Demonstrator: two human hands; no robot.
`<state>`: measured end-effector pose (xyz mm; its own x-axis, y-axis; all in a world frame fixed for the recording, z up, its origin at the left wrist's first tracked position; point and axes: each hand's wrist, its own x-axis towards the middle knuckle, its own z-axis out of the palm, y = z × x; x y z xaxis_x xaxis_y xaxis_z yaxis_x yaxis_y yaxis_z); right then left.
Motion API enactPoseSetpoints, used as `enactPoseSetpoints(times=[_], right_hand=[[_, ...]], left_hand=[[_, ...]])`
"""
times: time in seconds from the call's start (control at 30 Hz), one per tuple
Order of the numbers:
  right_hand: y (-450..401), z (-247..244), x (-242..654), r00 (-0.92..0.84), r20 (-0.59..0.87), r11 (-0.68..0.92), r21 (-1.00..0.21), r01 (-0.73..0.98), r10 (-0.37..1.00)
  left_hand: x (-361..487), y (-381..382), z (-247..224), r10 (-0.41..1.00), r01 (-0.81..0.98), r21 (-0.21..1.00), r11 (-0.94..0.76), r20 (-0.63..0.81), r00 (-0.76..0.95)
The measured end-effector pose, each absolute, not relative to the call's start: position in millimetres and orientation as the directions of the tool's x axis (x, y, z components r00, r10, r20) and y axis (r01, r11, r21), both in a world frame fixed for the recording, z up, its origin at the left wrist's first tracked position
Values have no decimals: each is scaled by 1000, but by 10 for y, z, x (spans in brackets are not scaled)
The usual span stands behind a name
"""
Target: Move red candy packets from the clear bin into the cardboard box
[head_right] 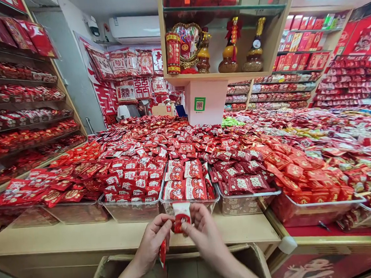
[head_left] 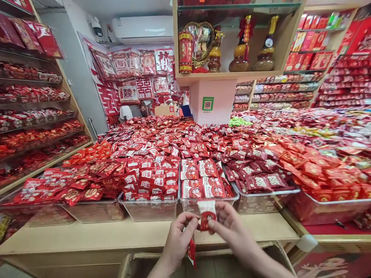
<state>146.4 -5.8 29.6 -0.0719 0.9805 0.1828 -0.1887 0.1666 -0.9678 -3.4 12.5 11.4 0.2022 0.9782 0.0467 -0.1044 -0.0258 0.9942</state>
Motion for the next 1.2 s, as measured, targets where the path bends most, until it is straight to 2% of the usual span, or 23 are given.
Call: enactPoseSetpoints(times=[0.03,0.1,0.17,0.23,0.27,0.47,0.57,0.97,1.2], right_hand=[[81,434,1550,-36,247,241,-963,-123,968],[482,739,1763,-58,368,373,-919,126,928],[991,1006,1974,-53,449,430,-806,406,892],[1502,1157,2125,-64,363,297,-634,714,930],[1725,1181,2168,-74,316,260,-602,755,946],[2352,953,2137,-144,97,173,-464,869,985],[2395,872,2116,-161,53,168,-399,902,986],[2242,912,2025,-177,133,198,-171,965,975],[2095,1020,1946,-166,206,201,-162,966,964]], left_hand=[[-43,129,102,985,-120,993,-18,38,170],[-53,141,77,990,-138,990,-1,21,142],[-52,150,60,989,-137,990,11,10,150],[-44,153,53,984,-117,993,16,5,176],[-40,153,50,982,-103,995,15,5,189],[-50,145,35,978,-10,999,-38,39,203],[-53,143,43,978,18,998,-58,53,200],[-46,153,34,973,8,1000,0,-2,232],[-20,157,35,990,-48,998,29,-22,138]])
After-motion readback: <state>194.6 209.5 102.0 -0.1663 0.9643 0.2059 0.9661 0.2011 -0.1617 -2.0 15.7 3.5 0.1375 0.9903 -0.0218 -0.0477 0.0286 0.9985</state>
